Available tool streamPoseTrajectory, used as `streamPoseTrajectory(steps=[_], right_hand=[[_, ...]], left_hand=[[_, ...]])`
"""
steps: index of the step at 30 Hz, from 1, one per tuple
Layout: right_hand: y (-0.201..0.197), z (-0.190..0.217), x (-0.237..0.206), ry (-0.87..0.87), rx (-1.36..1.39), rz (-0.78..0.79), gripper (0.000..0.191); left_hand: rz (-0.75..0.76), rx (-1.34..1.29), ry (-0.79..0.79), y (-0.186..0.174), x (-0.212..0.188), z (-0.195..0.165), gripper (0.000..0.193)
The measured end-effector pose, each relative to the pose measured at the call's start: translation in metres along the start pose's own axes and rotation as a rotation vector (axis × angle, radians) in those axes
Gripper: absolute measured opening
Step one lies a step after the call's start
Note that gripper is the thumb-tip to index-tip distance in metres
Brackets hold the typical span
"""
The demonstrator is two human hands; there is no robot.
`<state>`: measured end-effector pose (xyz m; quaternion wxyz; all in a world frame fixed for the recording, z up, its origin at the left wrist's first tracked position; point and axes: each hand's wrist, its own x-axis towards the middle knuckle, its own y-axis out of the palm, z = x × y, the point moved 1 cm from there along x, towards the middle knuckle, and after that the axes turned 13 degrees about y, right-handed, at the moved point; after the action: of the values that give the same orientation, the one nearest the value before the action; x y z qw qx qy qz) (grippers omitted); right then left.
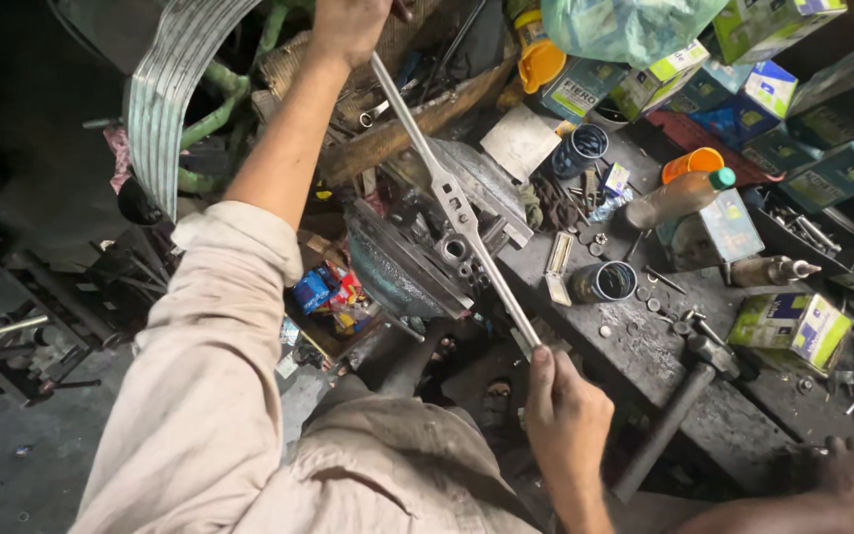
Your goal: The person uses a T-handle wrench to tighten a bolt on a metal part clamped in a bench vise. They repeatedly apply torque, reposition the tool, and briefly handle a small metal pin before continuing to tighten the bolt.
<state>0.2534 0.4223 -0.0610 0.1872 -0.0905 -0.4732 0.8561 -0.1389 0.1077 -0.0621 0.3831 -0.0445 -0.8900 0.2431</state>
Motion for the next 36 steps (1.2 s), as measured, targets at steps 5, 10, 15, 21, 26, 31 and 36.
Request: streamPoseTrajectory(steps=[5,10,15,21,26,31,36], right_hand=[[0.003,-0.013,0.018,-0.144,0.056,-0.120,0.021],[0.009,-0.014,0.116,-0.361,0.142,-0.220,0.016],[0.036,0.023,0.236,-0.671,0.206,-0.152,0.033],[0.078,0.119,0.310,-0.929,0.373,0.246,0.044],[0.067,0.134,0.311,-1.079,0.239,0.224,0.034],[0.007,0.052,0.266,-0.837,0.149,0.114,0.021],[-0.025,-0.011,0.166,-0.313,0.166,0.210,0.007]], left_hand=[[0.181,0.086,0.011,-0.020,-0.028,-0.033,0.057],[0.018,0.287,-0.220,-0.082,-0.132,-0.134,0.043],[0.070,0.219,-0.440,-0.068,-0.223,-0.255,0.026],[0.467,-0.520,-1.090,0.008,-0.265,-0.332,0.053],[0.014,0.102,-0.611,0.047,-0.264,-0.343,0.052],[-0.251,0.667,-0.217,-0.031,-0.249,-0.278,0.048],[-0.503,-0.164,-0.398,-0.065,-0.157,-0.140,0.040]])
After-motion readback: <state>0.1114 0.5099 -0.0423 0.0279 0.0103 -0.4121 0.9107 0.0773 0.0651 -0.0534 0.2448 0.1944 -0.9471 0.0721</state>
